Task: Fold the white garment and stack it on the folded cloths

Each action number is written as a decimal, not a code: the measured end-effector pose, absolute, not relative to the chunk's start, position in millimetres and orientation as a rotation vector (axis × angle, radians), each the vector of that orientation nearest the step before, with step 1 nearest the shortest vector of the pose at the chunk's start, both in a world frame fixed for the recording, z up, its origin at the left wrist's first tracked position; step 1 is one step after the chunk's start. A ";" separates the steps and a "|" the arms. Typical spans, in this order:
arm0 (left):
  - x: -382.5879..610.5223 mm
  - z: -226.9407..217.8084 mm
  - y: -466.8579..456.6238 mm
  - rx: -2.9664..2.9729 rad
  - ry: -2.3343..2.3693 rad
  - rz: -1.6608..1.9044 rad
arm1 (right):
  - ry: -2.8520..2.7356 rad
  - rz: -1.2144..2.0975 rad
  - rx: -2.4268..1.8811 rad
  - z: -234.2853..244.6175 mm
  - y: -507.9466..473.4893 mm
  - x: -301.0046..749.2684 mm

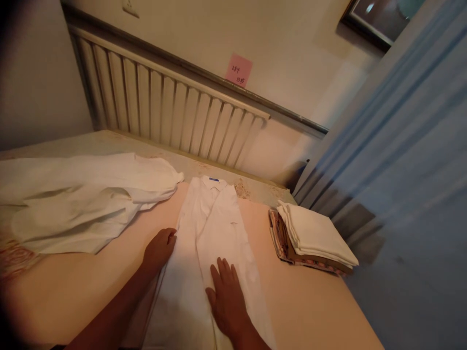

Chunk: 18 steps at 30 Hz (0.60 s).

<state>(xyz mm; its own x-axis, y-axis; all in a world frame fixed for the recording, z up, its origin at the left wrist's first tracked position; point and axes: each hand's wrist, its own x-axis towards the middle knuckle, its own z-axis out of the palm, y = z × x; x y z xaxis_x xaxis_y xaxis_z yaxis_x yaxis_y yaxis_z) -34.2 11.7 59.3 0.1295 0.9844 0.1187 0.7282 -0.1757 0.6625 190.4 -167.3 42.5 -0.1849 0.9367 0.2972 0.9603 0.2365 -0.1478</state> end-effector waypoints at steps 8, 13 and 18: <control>-33.5 51.1 0.9 2.133 1.630 0.850 | -2.159 -0.096 -1.750 48.4 -165.4 189.5; -30.0 55.7 -19.8 2.192 1.722 0.854 | -2.143 -0.074 -1.792 53.9 -166.2 189.0; -28.3 60.1 -47.2 2.189 1.783 0.878 | -2.145 -0.042 -1.847 54.7 -168.6 192.5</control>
